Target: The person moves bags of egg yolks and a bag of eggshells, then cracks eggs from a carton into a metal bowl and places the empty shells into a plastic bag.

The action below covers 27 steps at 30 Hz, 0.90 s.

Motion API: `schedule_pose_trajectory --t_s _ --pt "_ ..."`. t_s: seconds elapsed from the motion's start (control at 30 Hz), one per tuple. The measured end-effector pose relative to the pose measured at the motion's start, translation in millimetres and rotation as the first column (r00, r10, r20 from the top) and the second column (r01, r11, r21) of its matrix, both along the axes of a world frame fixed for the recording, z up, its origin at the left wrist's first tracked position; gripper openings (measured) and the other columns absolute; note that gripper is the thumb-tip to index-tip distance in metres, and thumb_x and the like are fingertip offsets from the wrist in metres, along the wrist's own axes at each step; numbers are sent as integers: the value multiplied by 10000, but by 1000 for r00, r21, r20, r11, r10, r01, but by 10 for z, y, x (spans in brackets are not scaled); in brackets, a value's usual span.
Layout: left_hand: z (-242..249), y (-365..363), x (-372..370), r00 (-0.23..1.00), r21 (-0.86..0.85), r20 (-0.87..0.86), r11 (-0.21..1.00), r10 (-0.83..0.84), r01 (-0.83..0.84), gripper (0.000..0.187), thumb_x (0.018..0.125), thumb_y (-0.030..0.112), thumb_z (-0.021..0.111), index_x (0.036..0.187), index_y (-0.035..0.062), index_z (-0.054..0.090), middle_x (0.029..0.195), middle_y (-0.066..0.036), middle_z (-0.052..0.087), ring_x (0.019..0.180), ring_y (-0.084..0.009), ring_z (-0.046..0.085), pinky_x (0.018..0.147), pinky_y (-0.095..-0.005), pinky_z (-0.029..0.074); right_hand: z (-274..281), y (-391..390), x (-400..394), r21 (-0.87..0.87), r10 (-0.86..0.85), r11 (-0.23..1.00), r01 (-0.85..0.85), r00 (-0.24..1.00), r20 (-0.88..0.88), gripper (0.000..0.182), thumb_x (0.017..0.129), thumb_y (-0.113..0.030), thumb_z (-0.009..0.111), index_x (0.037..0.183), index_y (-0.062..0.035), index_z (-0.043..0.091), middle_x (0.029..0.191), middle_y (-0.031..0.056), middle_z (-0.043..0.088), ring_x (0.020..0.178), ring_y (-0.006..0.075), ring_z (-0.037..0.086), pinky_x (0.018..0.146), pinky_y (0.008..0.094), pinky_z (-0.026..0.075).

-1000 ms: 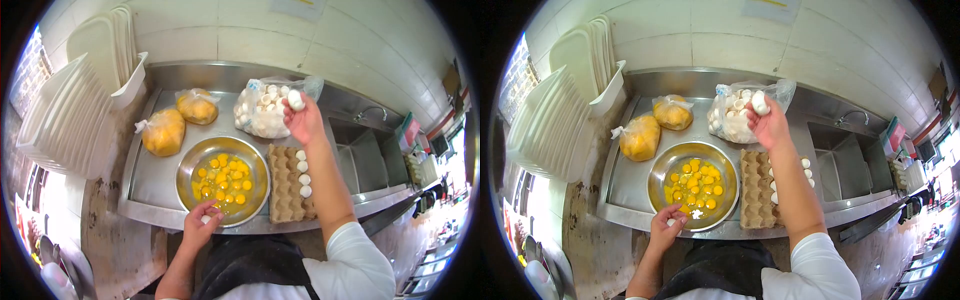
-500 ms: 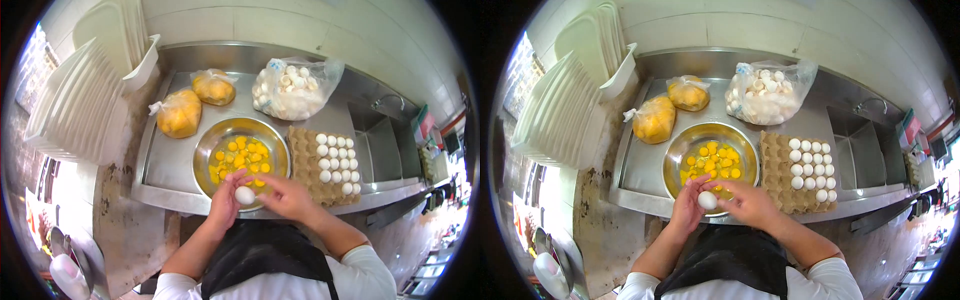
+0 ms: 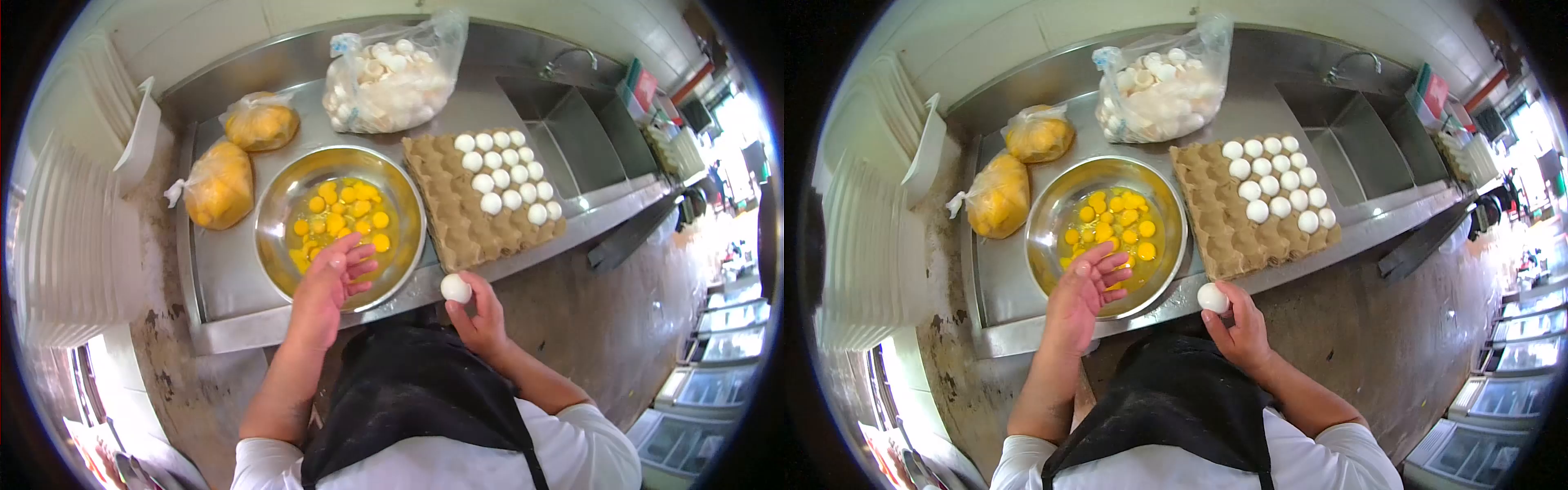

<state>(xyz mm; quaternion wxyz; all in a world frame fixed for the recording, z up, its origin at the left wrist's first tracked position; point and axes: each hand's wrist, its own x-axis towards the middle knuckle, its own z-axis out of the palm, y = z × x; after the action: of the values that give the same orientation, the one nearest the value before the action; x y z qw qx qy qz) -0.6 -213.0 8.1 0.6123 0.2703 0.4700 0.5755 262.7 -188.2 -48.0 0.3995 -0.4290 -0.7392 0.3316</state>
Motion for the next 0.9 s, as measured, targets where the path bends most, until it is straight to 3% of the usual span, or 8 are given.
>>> schedule_pose_trajectory --t_s 0.13,0.3,0.53,0.63,0.7,0.77,0.83,0.9 --pt "5 -32 -106 999 -23 5 999 -40 40 582 949 444 500 1336 10 479 1212 -159 616 1028 -233 619 848 -344 501 -362 -129 66 -32 -99 994 101 992 79 413 841 -133 721 1222 -49 586 1144 164 617 942 272 650 787 358 538" --pt "46 -9 -48 994 -19 -31 994 -109 108 553 946 408 523 1322 4 488 1185 -160 624 980 -231 625 827 -344 506 -422 -83 2 280 -159 952 124 981 108 420 806 -116 732 1208 -73 619 1117 152 630 969 320 640 811 378 524" --pt "42 -22 23 958 -10 -170 973 -230 232 456 926 261 595 1297 8 515 1148 -120 633 966 -183 617 824 -311 492 -375 -94 -84 182 -169 974 134 967 191 415 847 -117 700 1244 -59 595 1100 146 628 929 285 644 793 349 520" --pt "-57 19 -28 910 60 -336 959 -241 276 419 895 151 648 1277 17 541 1136 -88 634 964 -145 604 830 -280 484 14 -95 -333 -198 -142 972 124 986 -82 412 894 -120 663 1282 -32 557 1095 133 621 873 176 618 769 275 501" --pt "-53 39 -39 865 101 -449 949 -225 300 412 877 98 669 1266 22 555 1130 -73 633 963 -127 597 833 -265 480 151 -46 -466 -515 -185 845 -145 824 -536 420 916 -120 645 1304 -11 529 1094 124 613 822 97 570 731 224 481" --pt "-3 59 -42 864 172 -482 951 -145 256 416 854 145 718 1241 61 591 1114 -46 637 948 -96 592 790 -248 482 238 -31 -491 -468 -179 874 -134 806 -565 438 895 -103 664 1303 -14 533 1106 124 615 786 90 552 696 226 481" --pt "33 32 -86 890 185 -440 959 -115 216 417 858 143 713 1244 51 584 1108 -49 640 946 -99 592 799 -249 480 239 -41 -339 35 -58 998 61 995 -79 435 869 -90 683 1281 -24 559 1111 137 622 828 142 601 710 262 508" --pt "6 -18 -158 914 188 -397 967 -86 172 418 862 141 707 1247 41 577 1103 -53 643 944 -102 593 807 -251 479 -17 -66 -170 167 -48 985 46 999 12 429 853 -91 693 1263 -35 579 1108 144 626 864 187 620 732 288 517"
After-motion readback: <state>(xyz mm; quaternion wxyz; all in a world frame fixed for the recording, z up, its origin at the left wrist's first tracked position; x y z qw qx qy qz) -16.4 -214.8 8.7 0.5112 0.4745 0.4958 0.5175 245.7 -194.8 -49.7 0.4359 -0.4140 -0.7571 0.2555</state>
